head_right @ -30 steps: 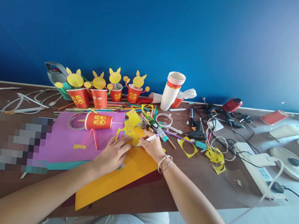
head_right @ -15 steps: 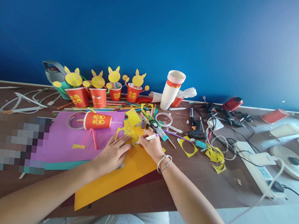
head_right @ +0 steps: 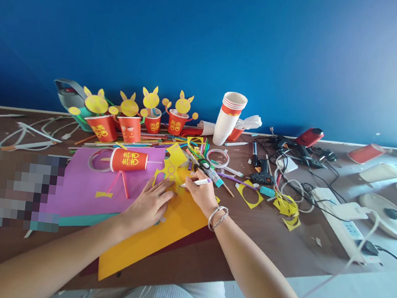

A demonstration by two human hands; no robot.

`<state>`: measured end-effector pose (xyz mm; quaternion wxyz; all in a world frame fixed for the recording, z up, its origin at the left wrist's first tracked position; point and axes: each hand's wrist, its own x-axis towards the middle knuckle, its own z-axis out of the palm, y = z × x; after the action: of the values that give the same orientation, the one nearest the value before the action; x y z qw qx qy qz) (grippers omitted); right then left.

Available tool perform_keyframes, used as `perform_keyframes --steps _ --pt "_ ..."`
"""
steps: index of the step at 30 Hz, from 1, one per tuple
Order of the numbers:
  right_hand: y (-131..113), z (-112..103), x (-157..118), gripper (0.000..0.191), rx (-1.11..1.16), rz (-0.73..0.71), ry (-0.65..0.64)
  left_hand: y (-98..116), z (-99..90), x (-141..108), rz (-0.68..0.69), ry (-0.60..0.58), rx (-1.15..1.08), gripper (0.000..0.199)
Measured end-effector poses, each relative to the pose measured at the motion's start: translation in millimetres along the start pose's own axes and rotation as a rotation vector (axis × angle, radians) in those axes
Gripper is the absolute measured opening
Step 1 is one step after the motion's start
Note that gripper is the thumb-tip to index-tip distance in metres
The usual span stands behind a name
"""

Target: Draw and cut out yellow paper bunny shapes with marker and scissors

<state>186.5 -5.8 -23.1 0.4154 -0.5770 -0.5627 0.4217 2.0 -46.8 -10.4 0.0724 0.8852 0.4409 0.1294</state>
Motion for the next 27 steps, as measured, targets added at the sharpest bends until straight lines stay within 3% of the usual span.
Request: perform_keyframes --steps 27 --pt "-7.6 -1.9 -3.4 0.025 -0.089 -0.043 0.047 -0.4 0.5 0.0 0.006 0.002 0.009 0.032"
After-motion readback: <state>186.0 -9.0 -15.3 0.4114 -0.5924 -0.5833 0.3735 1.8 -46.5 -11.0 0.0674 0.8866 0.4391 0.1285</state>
